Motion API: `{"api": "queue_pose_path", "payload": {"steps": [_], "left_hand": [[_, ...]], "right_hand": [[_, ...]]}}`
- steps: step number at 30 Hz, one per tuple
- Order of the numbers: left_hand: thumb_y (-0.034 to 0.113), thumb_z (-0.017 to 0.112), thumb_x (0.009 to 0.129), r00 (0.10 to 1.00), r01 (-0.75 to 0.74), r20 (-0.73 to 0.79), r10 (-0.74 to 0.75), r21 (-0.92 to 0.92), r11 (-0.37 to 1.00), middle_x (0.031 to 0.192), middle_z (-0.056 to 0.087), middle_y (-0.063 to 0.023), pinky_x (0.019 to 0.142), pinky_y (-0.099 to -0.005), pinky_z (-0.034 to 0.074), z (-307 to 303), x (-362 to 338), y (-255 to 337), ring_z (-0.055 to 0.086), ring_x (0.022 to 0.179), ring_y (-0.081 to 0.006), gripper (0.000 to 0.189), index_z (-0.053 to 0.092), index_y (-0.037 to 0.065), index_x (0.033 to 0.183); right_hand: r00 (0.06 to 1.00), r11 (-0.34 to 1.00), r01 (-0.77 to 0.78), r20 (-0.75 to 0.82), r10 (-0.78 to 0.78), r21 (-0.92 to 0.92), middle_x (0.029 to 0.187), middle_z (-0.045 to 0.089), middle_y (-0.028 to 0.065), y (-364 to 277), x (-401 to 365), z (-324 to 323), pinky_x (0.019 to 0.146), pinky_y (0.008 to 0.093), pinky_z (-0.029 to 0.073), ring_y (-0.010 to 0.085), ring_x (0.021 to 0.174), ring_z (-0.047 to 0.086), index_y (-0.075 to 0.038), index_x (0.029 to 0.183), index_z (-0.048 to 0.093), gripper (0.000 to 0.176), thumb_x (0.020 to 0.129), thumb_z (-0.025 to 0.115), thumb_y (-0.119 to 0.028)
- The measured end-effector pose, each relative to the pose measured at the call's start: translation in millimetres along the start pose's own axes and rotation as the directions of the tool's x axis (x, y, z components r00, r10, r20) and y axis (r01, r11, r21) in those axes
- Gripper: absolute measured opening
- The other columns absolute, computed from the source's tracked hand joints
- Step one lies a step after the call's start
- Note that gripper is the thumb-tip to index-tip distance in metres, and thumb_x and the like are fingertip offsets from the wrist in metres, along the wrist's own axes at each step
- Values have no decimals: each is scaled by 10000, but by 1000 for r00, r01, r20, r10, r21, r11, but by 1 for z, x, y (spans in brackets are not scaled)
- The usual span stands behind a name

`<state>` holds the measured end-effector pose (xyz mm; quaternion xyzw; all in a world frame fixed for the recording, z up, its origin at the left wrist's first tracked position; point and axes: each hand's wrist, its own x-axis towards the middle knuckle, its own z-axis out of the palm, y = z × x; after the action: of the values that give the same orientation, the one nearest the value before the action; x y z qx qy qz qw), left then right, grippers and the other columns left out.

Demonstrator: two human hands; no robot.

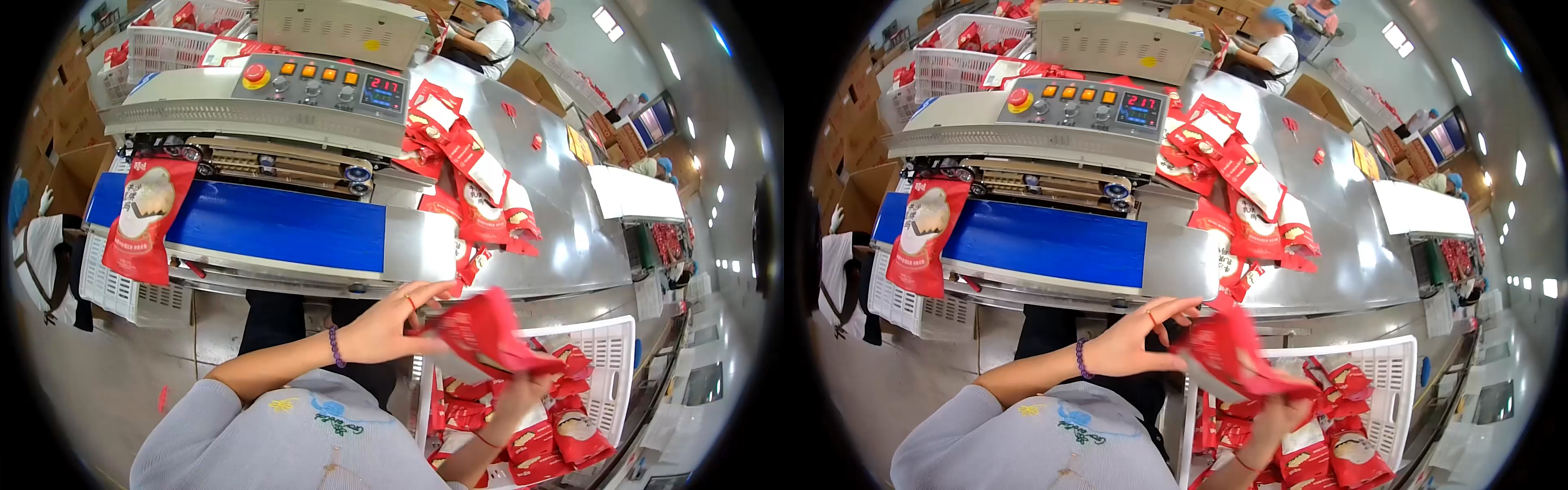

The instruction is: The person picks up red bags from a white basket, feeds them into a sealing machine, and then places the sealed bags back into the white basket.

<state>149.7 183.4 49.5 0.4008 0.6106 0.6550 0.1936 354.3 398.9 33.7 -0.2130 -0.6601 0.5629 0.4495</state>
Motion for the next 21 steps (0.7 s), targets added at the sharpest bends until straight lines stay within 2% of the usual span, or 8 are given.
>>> {"api": "queue_pose_path", "payload": {"steps": [1,3,5,8,11,13,19,21], "left_hand": [[138,759,804,997,46,56,-45,-7,999,1043,540,-57,710,-235,452,-6,-1,-2,536,813,-122,445,588,39,1202],[30,734,802,958,200,-163,-236,-209,957,853,520,3,643,-197,420,-24,-12,-10,497,734,-55,140,644,-12,901],[104,753,812,944,131,-252,-213,-306,943,804,549,24,581,-180,393,-47,-17,-22,494,653,-28,132,701,3,880],[96,775,784,936,145,-276,-217,-258,955,799,563,23,591,-183,395,-72,-15,-31,494,670,-30,144,669,4,752],[122,786,774,932,143,-312,-186,-156,977,706,555,33,587,-193,402,-78,0,-61,496,649,-32,160,661,23,767],[164,764,809,882,222,-331,-335,-335,916,644,552,38,551,-197,401,-82,24,-73,489,583,-36,184,649,28,764],[262,626,922,843,320,-275,-463,-436,841,646,590,24,504,-197,397,-84,66,-127,489,517,-33,269,673,12,834],[266,647,865,736,322,-534,-416,-265,909,710,672,-79,596,-278,464,-78,75,-137,607,626,-130,305,691,-33,829]], "right_hand": [[977,993,-42,214,18,107,1027,624,85,3,0,27,863,288,474,151,948,580,26,1083,566,231,858,595,67],[984,976,-173,59,166,134,954,633,69,9,-1,75,825,267,484,129,898,598,31,1033,577,186,854,588,79],[961,960,-250,154,230,125,908,646,68,-1,11,111,792,250,488,117,841,605,39,1018,601,169,855,587,77],[964,953,-63,229,136,-297,774,668,17,14,36,129,652,219,456,48,714,554,50,881,685,89,796,678,24],[968,956,-53,222,121,-287,684,628,-6,40,61,144,596,220,424,39,648,503,44,810,688,69,784,709,-16],[955,943,-80,248,165,-322,670,594,-21,60,81,150,554,218,383,33,628,464,44,747,642,157,833,700,-74],[923,953,-299,237,302,-49,672,549,-37,101,112,171,568,178,363,19,611,437,-22,963,514,152,901,649,-54],[939,968,-238,237,250,-81,632,467,-55,109,122,170,559,190,369,24,605,432,-80,906,425,235,891,656,-33]]}}
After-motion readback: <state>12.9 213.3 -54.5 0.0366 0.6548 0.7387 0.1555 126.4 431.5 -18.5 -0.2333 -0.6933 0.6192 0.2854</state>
